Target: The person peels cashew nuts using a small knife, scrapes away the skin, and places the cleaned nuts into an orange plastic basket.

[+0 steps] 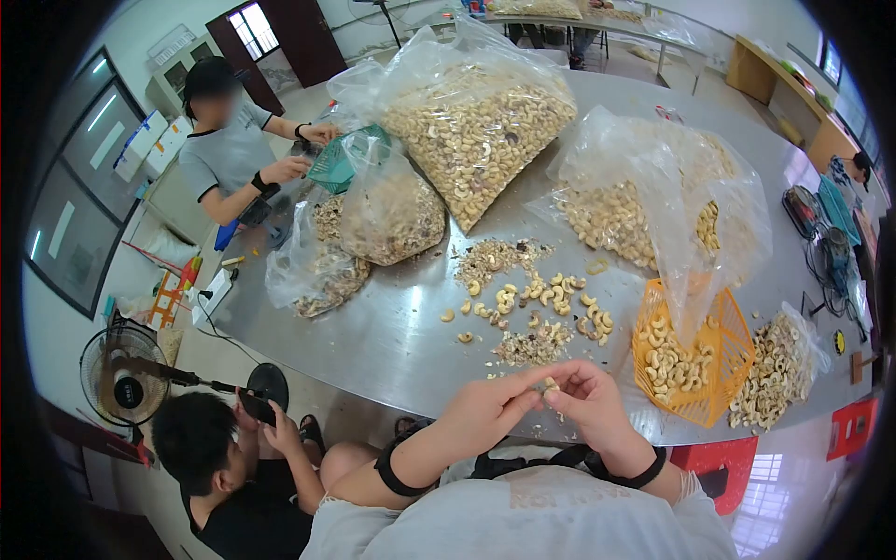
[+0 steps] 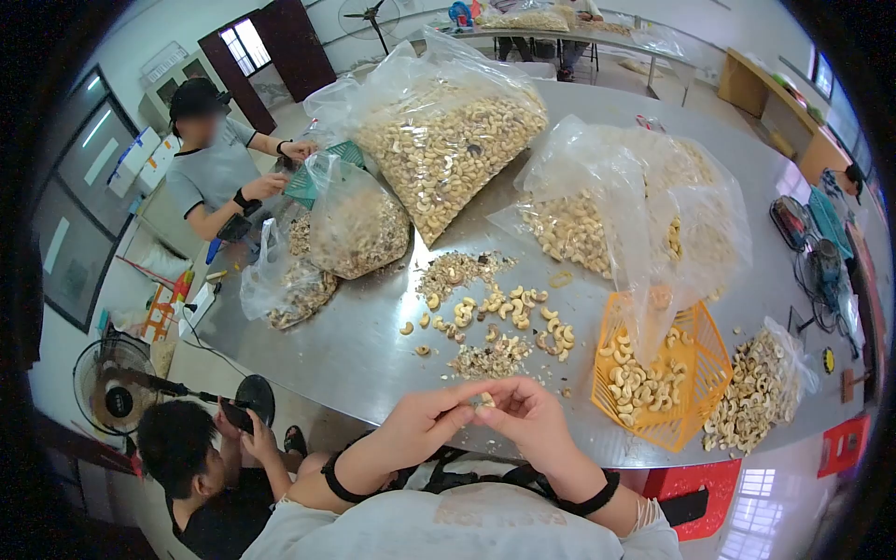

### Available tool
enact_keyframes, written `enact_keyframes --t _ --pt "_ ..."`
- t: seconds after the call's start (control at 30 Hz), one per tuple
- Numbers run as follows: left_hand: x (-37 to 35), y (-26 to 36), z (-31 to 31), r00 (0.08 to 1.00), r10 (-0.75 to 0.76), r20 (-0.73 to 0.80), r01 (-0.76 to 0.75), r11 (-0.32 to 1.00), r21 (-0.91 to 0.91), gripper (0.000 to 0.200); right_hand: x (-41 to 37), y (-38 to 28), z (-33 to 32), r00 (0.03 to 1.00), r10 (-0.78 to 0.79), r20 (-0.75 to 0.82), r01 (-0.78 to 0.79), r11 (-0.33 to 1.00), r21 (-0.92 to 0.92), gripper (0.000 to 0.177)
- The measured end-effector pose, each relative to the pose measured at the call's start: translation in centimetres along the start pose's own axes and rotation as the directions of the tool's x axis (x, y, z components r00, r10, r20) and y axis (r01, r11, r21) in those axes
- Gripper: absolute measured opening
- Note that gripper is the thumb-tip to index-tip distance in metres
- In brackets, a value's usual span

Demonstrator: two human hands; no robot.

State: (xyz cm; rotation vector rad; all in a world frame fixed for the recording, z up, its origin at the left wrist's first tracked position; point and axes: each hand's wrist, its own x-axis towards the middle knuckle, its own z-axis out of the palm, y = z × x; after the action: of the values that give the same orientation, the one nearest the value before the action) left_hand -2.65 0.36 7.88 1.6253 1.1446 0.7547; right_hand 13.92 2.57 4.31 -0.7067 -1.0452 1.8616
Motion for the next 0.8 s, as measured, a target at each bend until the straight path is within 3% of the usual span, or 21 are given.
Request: enact_keyframes --t 0.8 --pt "0.63 0.19 -0.03 0.998 -0.039 0.055 0.043 0.997 -0.067 0.035 0.2 0.26 -0.4 0.999 0.044 -0.023 -0.043 0.999 0.028 0.02"
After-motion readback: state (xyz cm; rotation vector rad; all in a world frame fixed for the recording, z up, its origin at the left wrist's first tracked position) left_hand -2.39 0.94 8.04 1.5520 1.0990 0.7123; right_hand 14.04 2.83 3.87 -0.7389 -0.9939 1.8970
